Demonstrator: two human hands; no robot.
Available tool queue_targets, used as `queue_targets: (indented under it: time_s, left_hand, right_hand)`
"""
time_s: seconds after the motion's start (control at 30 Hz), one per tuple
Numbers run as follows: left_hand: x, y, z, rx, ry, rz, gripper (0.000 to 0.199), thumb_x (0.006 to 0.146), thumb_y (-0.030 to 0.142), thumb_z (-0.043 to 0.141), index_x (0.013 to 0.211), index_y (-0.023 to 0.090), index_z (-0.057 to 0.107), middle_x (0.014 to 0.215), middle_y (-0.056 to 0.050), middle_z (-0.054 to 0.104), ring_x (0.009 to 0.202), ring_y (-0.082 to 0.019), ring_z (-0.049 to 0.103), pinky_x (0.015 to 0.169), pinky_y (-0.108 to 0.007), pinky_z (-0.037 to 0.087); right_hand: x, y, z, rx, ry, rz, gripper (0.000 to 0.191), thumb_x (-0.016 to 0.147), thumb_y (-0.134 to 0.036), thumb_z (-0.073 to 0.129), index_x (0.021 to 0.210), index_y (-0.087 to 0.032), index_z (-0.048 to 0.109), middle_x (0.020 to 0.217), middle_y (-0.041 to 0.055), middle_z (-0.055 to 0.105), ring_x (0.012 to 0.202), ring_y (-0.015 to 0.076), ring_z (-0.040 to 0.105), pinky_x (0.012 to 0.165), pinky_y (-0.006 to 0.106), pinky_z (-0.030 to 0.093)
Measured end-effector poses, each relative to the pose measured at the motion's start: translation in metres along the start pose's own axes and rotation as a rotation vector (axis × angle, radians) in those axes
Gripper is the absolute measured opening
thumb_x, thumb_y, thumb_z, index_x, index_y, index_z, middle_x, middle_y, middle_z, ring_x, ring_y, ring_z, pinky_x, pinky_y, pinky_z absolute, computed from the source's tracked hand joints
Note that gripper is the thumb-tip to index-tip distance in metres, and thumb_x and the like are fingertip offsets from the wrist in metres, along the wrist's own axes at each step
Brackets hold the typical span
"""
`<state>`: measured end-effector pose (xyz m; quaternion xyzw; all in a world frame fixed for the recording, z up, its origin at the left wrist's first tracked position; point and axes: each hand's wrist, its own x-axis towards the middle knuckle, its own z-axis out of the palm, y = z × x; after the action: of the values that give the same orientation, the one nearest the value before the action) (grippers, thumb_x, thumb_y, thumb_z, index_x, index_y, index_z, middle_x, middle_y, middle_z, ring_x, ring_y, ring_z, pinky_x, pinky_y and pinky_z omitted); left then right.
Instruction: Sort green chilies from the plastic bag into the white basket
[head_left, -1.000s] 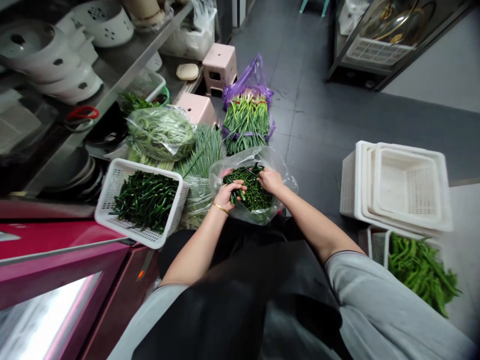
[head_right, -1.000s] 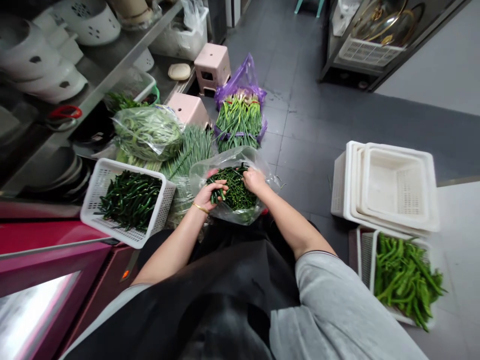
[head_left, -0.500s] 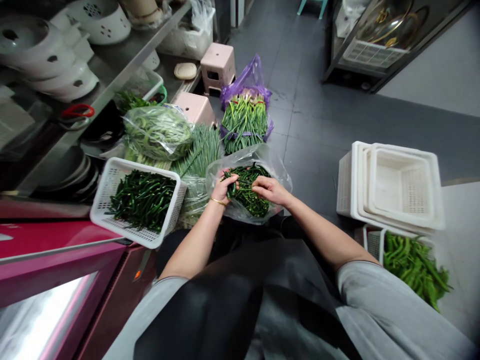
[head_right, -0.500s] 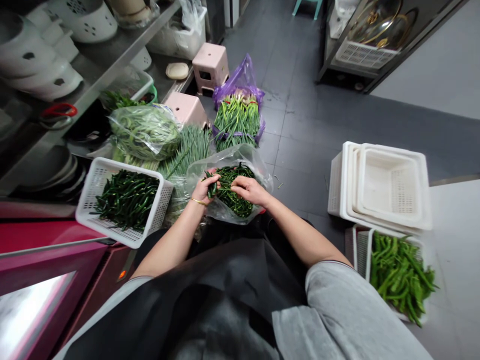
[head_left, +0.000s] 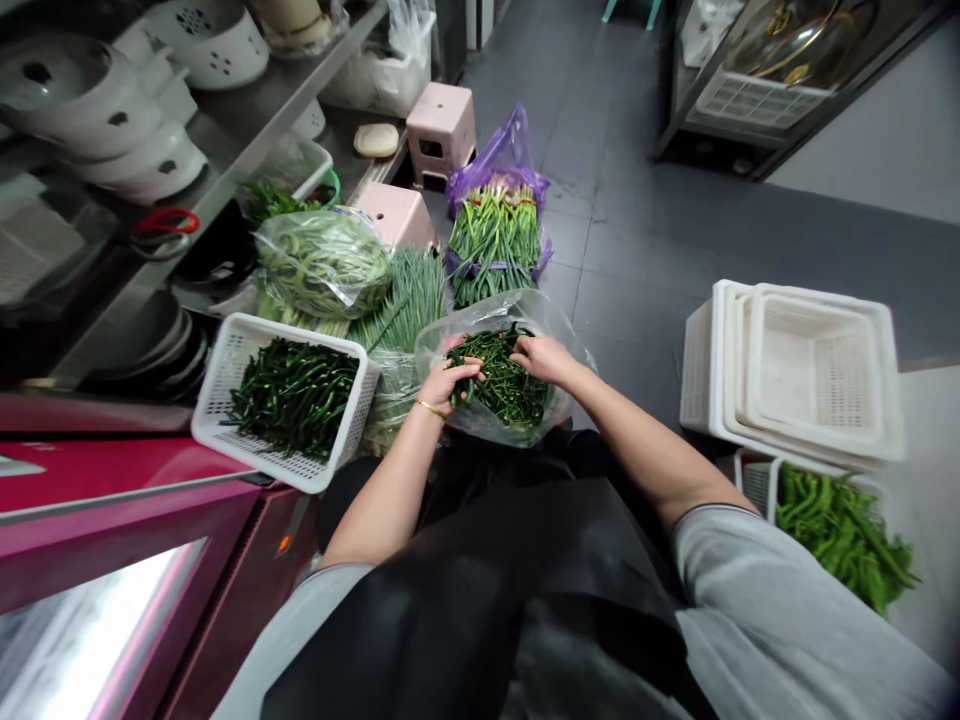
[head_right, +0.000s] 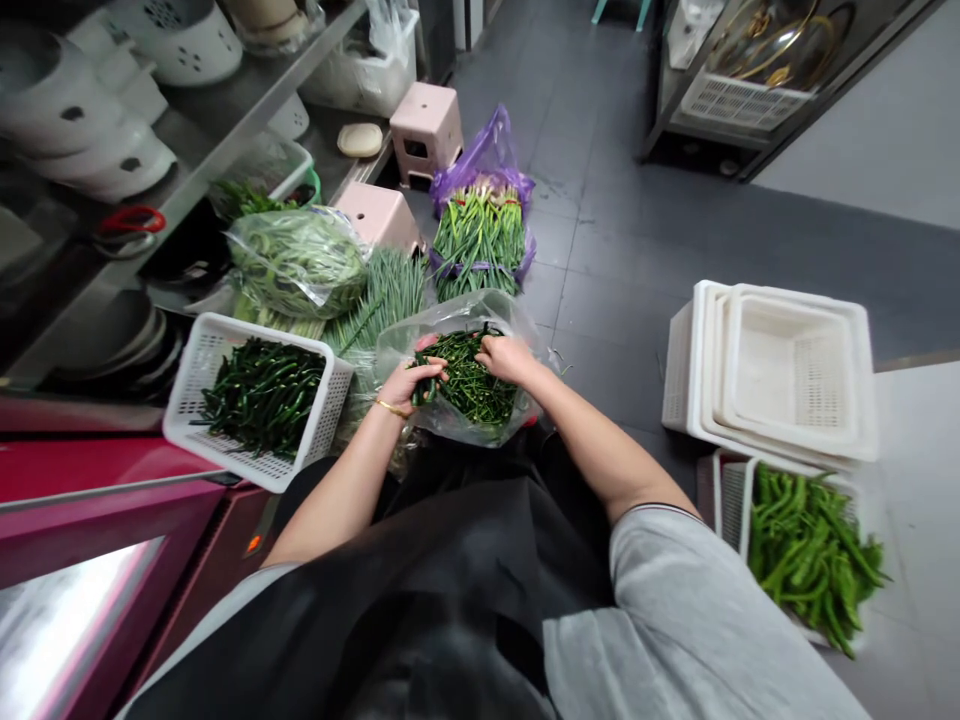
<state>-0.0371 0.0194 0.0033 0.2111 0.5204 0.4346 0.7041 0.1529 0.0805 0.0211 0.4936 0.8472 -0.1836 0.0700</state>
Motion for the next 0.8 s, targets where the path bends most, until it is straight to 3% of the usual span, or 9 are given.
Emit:
queue_targets:
  time_s: [0.13,0.23,0.33,0.47,0.53,0.6,0.7,0.73,0.8]
  left_hand:
    - [0.004,-0.013,0.016,0.076,0.078,0.033,0.040,0.050,0.031,0.084,0.081,0.011,0.068,0.056,-0.001,0.063,0.039,-0.008,0.049,0.032,-0.018,0.029]
    - [0.002,-0.015,0.017,0.152,0.072,0.040,0.036,0.046,0.029,0.086,0.072,0.012,0.067,0.053,0.001,0.060,0.038,-0.007,0.047,0.033,-0.019,0.029]
    - [-0.004,-0.008,0.017,0.283,-0.104,0.053,0.031,0.047,0.024,0.087,0.069,0.012,0.069,0.053,0.000,0.061,0.040,-0.008,0.047,0.036,-0.019,0.030]
    - [-0.031,0.008,0.028,0.317,-0.255,0.067,0.024,0.052,0.021,0.084,0.067,0.011,0.069,0.053,0.000,0.060,0.043,-0.010,0.051,0.043,-0.022,0.038]
    - [-0.052,0.018,0.035,0.195,-0.325,0.122,0.018,0.058,0.020,0.081,0.066,0.012,0.068,0.058,-0.001,0.063,0.051,-0.012,0.056,0.053,-0.025,0.045]
    - [-0.068,0.031,0.037,0.183,-0.441,0.216,0.011,0.063,0.017,0.076,0.064,0.012,0.066,0.060,-0.002,0.063,0.057,-0.013,0.058,0.061,-0.027,0.048]
    - [-0.081,0.059,0.016,0.235,-0.479,0.362,0.008,0.065,0.014,0.074,0.070,0.013,0.068,0.065,-0.004,0.065,0.062,-0.014,0.059,0.065,-0.028,0.048]
    - [-0.083,0.070,0.001,0.215,-0.412,0.403,0.009,0.065,0.016,0.074,0.072,0.013,0.068,0.066,-0.004,0.065,0.062,-0.014,0.060,0.064,-0.028,0.048]
    - [-0.084,0.093,-0.041,0.120,-0.139,0.471,0.013,0.068,0.020,0.074,0.074,0.013,0.065,0.065,-0.002,0.064,0.059,-0.014,0.060,0.062,-0.028,0.049]
  right_hand:
    - [-0.027,-0.021,0.011,0.212,0.065,-0.043,0.029,0.093,-0.036,0.047,0.105,-0.016,0.063,0.091,0.0096,0.069,0.081,0.0188,0.063,0.070,0.027,0.042]
    - [-0.035,-0.023,0.014,0.461,0.039,-0.070,0.032,0.094,-0.038,0.042,0.091,-0.015,0.063,0.076,0.0043,0.066,0.069,0.0141,0.059,0.066,0.024,0.042]
    - [-0.034,-0.013,0.002,0.673,-0.018,-0.055,0.046,0.094,-0.049,0.033,0.070,-0.016,0.056,0.059,-0.0009,0.055,0.056,0.0109,0.049,0.059,0.023,0.039]
    - [-0.044,-0.023,-0.015,0.790,-0.043,-0.246,0.049,0.089,-0.056,0.035,0.062,-0.018,0.050,0.057,-0.0012,0.049,0.055,0.0101,0.042,0.056,0.024,0.036]
    - [-0.053,-0.038,-0.015,0.907,0.012,-0.156,0.049,0.088,-0.062,0.034,0.064,-0.021,0.048,0.053,-0.0025,0.042,0.048,0.0099,0.038,0.050,0.025,0.034]
    - [-0.057,-0.050,-0.013,1.043,0.072,-0.004,0.056,0.089,-0.068,0.020,0.062,-0.024,0.042,0.046,-0.0045,0.031,0.039,0.0099,0.028,0.043,0.026,0.032]
    - [-0.051,-0.057,-0.012,1.179,-0.023,-0.009,0.058,0.087,-0.072,0.018,0.060,-0.027,0.040,0.044,-0.0043,0.029,0.035,0.0109,0.027,0.041,0.031,0.036]
    - [-0.046,-0.056,-0.013,1.210,-0.056,-0.019,0.055,0.085,-0.073,0.026,0.058,-0.027,0.040,0.043,-0.0037,0.030,0.035,0.0114,0.030,0.043,0.032,0.037]
    - [-0.036,-0.047,-0.015,1.224,-0.068,0.000,0.051,0.079,-0.072,0.045,0.054,-0.027,0.043,0.041,-0.0010,0.035,0.037,0.0117,0.037,0.046,0.035,0.036]
